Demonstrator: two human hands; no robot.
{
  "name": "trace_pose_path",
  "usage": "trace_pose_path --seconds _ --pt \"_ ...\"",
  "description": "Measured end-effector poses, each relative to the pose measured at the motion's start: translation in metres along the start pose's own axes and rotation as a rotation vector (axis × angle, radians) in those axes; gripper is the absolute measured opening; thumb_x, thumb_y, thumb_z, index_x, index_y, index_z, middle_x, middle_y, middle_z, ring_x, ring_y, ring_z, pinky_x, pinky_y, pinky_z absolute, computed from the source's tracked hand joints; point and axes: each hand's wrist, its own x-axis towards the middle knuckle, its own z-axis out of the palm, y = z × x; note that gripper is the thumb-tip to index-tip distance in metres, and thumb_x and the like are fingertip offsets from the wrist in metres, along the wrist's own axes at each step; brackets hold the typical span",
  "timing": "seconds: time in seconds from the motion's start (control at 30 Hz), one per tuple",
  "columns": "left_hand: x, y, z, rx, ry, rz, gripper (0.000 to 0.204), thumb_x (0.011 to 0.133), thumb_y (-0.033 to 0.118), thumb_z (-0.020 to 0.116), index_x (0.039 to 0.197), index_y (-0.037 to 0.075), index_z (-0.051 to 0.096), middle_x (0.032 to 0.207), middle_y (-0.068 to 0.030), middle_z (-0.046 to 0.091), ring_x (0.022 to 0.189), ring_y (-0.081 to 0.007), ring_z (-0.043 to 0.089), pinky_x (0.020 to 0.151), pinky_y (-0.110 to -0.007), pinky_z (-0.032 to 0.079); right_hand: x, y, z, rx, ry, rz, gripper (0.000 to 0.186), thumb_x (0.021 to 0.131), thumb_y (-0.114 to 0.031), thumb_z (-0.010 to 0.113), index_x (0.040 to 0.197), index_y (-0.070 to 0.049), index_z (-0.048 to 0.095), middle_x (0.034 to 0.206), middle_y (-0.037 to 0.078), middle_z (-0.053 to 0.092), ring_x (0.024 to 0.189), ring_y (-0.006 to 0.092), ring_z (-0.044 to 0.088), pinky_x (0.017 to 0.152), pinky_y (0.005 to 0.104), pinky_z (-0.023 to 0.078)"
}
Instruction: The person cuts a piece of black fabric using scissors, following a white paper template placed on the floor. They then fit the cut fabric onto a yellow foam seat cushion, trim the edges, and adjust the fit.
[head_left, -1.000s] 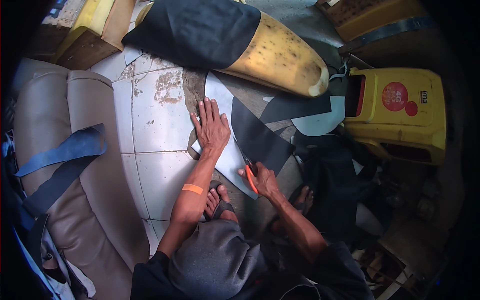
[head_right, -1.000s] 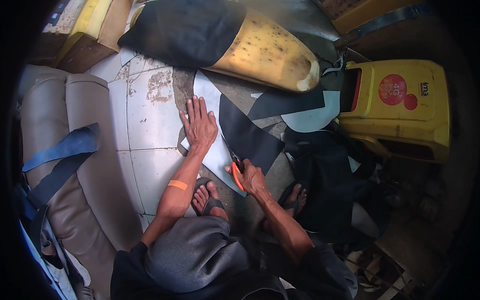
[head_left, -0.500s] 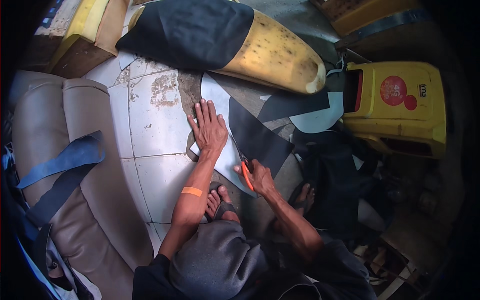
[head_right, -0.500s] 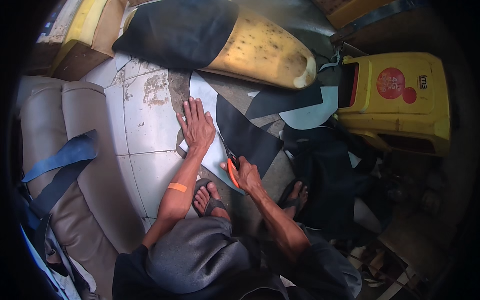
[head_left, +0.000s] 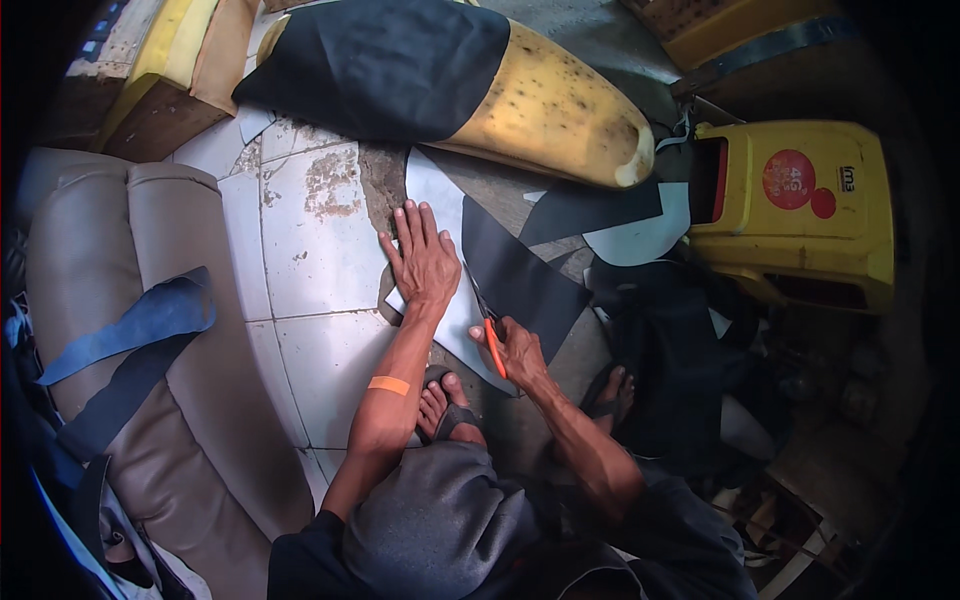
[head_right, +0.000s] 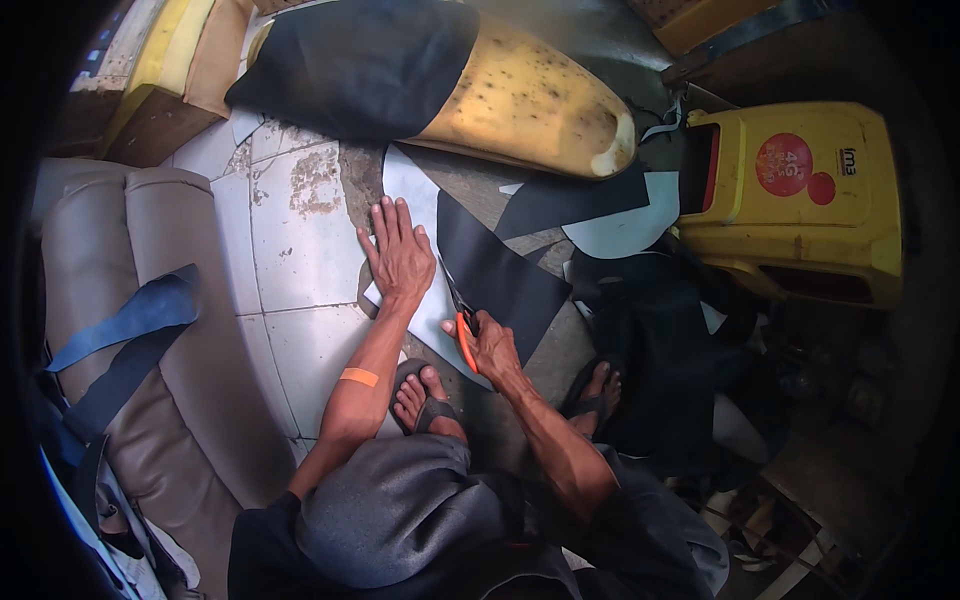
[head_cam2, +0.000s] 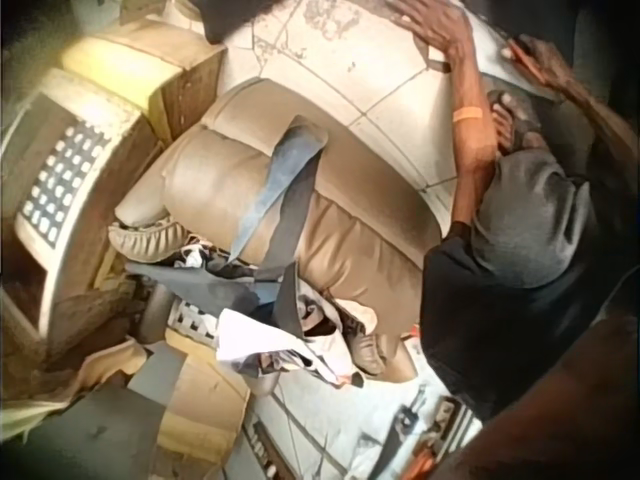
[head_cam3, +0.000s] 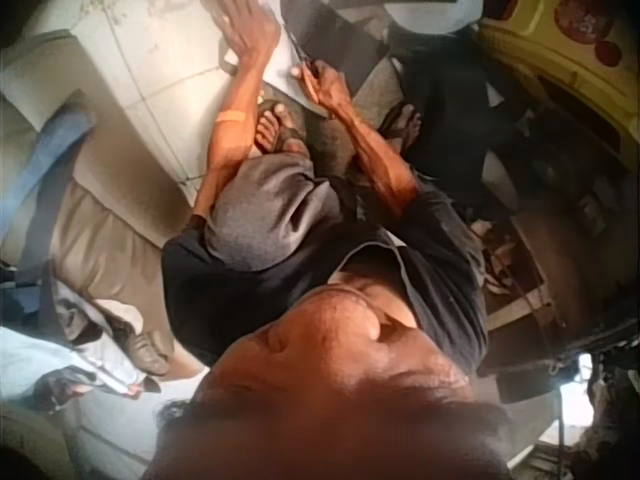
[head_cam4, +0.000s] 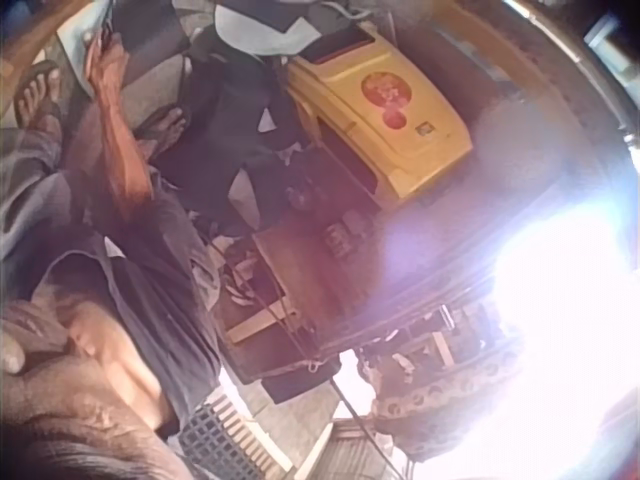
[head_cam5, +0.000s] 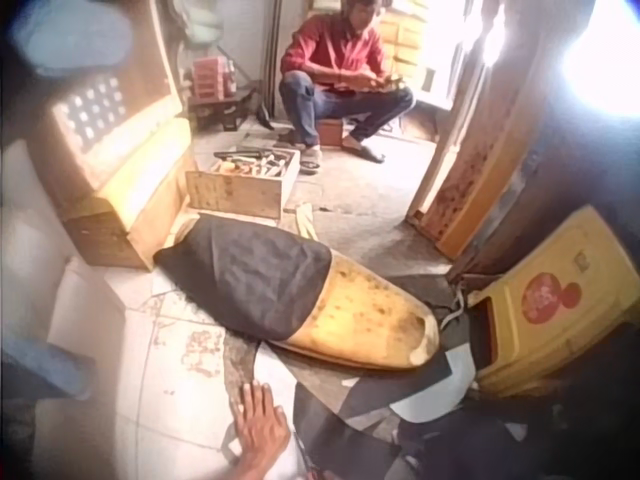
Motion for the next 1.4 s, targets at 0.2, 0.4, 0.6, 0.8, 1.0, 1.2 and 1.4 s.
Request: trace_pose_path --seconds 0.2,0.4,0.6,0.8,1.0,1.2,1.4 --pt "0.0 -0.002 -0.001 -0.005 0.004 -0.006 0.06 0.107 0.033 0.038 0.161 0.005 0.034 0.169 -0.0145 0.029 0.159 -0.0313 0.019 0.126 -0.06 0.01 0.001 -0.009 0.01 0.001 0.053 -0.015 0.08 0.084 -0.077 0.068 0.087 0.003 0.061 0.073 0.02 0.066 0.073 0.0298 0.069 0.07 0.0446 0.053" --pt "0.0 -0.001 0.0 -0.009 0.01 0.0 0.06 0.107 0.033 0.04 0.16 0.005 0.035 0.169 -0.0145 0.03 0.159 -0.0309 0.02 0.126 -0.061 0.011 -0.001 -0.01 0.019 0.05 0.06 0.018 0.081 0.086 -0.074 0.068 0.092 0.006 0.061 0.079 0.022 0.068 0.078 0.0343 0.07 0.074 0.0466 0.053" --pt "-0.001 -0.003 -0.002 -0.04 0.006 -0.004 0.06 0.107 0.033 0.04 0.159 0.005 0.036 0.169 -0.0147 0.03 0.158 -0.0319 0.02 0.125 -0.061 0.011 0.001 -0.014 0.03 0.073 0.126 -0.039 0.076 0.087 -0.07 0.071 0.09 0.005 0.061 0.072 0.018 0.064 0.072 0.0252 0.064 0.069 0.0432 0.051" --pt "0.004 -0.002 -0.001 -0.037 0.006 -0.007 0.06 0.107 0.033 0.04 0.16 0.005 0.036 0.169 -0.0145 0.029 0.159 -0.0312 0.02 0.126 -0.061 0.01 0.007 -0.018 0.039 0.136 0.168 -0.054 0.074 0.087 -0.068 0.072 0.085 0.006 0.06 0.069 0.017 0.06 0.068 0.0246 0.059 0.067 0.0444 0.05" --pt "0.0 -0.006 0.002 -0.025 0.017 -0.009 0.06 0.107 0.034 0.042 0.159 0.005 0.037 0.169 -0.0138 0.029 0.159 -0.03 0.02 0.126 -0.06 0.01 0.015 -0.016 0.047 0.162 0.171 -0.038 0.076 0.086 -0.069 0.072 0.084 0.006 0.06 0.07 0.016 0.06 0.069 0.0254 0.059 0.067 0.0438 0.049" --pt "-0.003 -0.004 0.002 -0.021 -0.016 -0.015 0.062 0.107 0.035 0.041 0.161 0.006 0.034 0.17 -0.0129 0.027 0.159 -0.0294 0.018 0.126 -0.059 0.009 0.015 -0.018 0.048 0.134 0.177 -0.022 0.076 0.085 -0.074 0.07 0.081 0.001 0.06 0.072 0.009 0.061 0.069 0.018 0.057 0.063 0.0365 0.048" --pt "-0.002 -0.002 0.002 -0.041 -0.023 -0.015 0.063 0.107 0.036 0.04 0.162 0.006 0.031 0.171 -0.0127 0.025 0.16 -0.03 0.016 0.127 -0.059 0.007 0.017 -0.02 0.052 0.239 0.181 0.023 0.073 0.086 -0.074 0.069 0.078 -0.002 0.058 0.068 0.006 0.058 0.067 0.0156 0.054 0.06 0.0353 0.045"
